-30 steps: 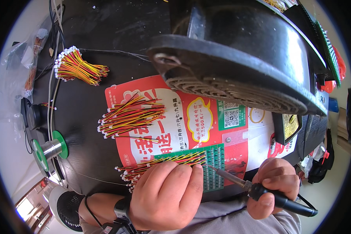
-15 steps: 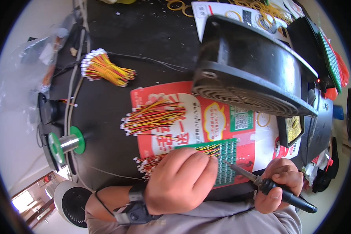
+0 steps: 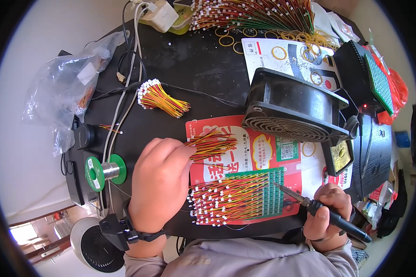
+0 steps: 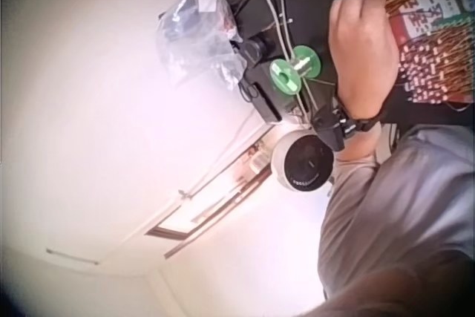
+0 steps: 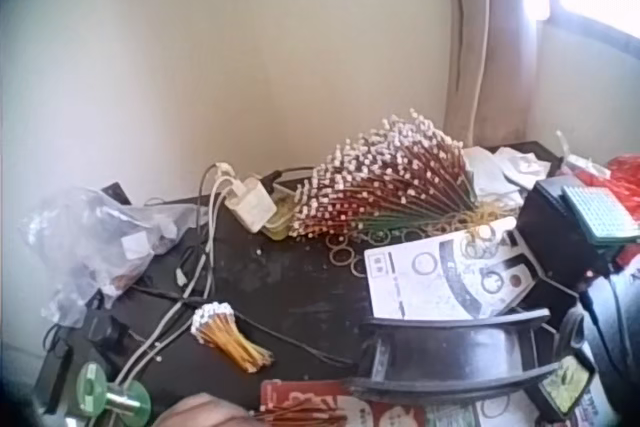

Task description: The person is soldering a series of small wire harnesses onto a green circuit board at a cluttered workstation.

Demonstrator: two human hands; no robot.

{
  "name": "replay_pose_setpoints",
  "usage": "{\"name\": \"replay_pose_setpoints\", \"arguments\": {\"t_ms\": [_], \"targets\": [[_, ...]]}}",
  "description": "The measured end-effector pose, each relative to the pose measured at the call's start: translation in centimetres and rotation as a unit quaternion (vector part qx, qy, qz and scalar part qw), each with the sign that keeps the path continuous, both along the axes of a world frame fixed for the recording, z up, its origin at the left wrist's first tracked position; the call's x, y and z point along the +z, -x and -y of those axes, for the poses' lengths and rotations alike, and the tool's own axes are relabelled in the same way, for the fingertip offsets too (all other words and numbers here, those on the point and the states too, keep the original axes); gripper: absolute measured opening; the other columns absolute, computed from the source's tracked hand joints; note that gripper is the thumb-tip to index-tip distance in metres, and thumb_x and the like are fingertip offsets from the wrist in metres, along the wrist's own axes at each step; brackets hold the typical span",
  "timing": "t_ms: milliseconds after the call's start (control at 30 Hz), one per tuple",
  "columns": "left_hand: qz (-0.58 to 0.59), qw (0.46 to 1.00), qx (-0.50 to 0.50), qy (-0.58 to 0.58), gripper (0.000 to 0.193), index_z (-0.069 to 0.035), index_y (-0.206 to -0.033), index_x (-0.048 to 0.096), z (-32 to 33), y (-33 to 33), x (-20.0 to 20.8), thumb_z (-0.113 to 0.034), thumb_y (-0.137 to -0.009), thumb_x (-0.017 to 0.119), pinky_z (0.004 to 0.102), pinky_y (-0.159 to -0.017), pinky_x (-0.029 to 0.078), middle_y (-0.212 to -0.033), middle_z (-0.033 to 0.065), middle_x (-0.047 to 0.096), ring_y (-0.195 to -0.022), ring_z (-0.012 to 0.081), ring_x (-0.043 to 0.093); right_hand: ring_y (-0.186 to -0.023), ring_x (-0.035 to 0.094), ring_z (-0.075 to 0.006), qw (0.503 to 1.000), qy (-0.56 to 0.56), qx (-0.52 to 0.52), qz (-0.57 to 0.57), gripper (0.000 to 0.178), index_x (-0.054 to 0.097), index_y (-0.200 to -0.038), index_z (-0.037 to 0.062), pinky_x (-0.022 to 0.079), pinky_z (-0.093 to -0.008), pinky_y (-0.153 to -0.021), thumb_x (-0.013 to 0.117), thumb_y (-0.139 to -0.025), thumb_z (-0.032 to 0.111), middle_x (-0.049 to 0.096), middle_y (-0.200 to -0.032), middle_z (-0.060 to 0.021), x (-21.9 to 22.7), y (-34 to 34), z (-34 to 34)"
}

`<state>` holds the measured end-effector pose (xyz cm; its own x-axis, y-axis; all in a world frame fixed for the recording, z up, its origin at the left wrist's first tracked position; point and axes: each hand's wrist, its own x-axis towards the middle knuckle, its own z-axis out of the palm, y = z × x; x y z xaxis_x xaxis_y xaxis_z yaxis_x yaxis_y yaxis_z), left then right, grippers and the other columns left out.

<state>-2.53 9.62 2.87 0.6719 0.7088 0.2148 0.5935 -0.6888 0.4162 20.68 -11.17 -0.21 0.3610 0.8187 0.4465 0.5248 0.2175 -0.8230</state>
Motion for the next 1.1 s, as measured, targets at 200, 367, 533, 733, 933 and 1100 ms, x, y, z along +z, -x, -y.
{"name": "replay_pose_setpoints", "arguments": {"t_ms": [200,367,533,733,933,1100], "targets": [[-0.015,1.0,0.002,0.017,0.017,0.0,-0.087,0.068,-0.2,0.3,0.4,0.007,-0.072,0.069,0.0404,-0.069,0.049,-0.082,0.0141,0.064,-0.077,0.0339,0.061,-0.049,0.049,-0.018,0.999,-0.01,-0.038,-0.002,0.023,0.049,-0.092,0.0,0.039,-0.0316,-0.046,0.065,-0.085,0.015,0.051,-0.061,-0.0085,-0.1,-0.1,0.1],[-0.011,0.999,0.033,0.033,0.016,0.002,-0.088,0.068,-0.1,0.2,1.9,0.01,-0.074,0.066,0.0359,-0.069,0.049,-0.085,0.0143,0.063,-0.077,0.03,0.062,-0.048,0.05,-0.0186,0.999,-0.039,-0.02,-0.027,0.029,0.05,-0.095,-0.0008,0.04,-0.0317,-0.045,0.067,-0.087,0.021,0.051,-0.061,-0.0085,-0.3,-0.6,0.8],[0.046,0.998,0.015,0.047,0.017,0.001,-0.083,0.069,0.7,0.0,2.3,0.01,-0.071,0.063,0.035,-0.063,0.046,-0.081,0.0124,0.059,-0.072,0.0279,0.059,-0.047,0.053,-0.019,0.997,-0.073,-0.02,-0.021,0.036,0.052,-0.098,-0.0022,0.042,-0.0312,-0.042,0.068,-0.091,0.03,0.052,-0.061,-0.0072,-0.5,-0.7,0.4],[0.247,0.925,-0.045,0.284,0.018,-0.001,-0.083,0.073,3.3,-0.6,1.9,0.005,-0.068,0.079,0.0275,-0.06,0.048,-0.078,0.0085,0.064,-0.067,0.017,0.062,-0.05,0.059,-0.0201,0.99,-0.116,0.017,-0.082,0.05,0.058,-0.096,-0.0035,0.045,-0.0302,-0.044,0.082,-0.083,0.038,0.057,-0.063,-0.0086,0.2,-1.0,-0.1],[0.212,0.873,-0.048,0.437,0.012,0.001,-0.085,0.071,4.5,-2.0,2.5,-0.003,-0.079,0.08,0.0294,-0.064,0.052,-0.08,0.0132,0.07,-0.072,0.0191,0.067,-0.05,0.053,-0.0167,0.995,-0.056,-0.046,-0.067,0.049,0.057,-0.096,-0.0024,0.042,-0.0301,-0.046,0.087,-0.076,0.031,0.056,-0.064,-0.0058,-0.9,-0.2,1.1],[0.197,0.857,-0.069,0.472,0.008,0.003,-0.087,0.071,4.6,-2.1,1.9,-0.002,-0.082,0.076,0.0289,-0.067,0.054,-0.081,0.0143,0.07,-0.074,0.0197,0.068,-0.049,0.048,-0.0147,0.993,-0.102,-0.003,-0.055,0.037,0.054,-0.095,-0.0016,0.039,-0.0285,-0.043,0.078,-0.084,0.025,0.052,-0.065,-0.0047,-1.2,0.0,0.3]]}}
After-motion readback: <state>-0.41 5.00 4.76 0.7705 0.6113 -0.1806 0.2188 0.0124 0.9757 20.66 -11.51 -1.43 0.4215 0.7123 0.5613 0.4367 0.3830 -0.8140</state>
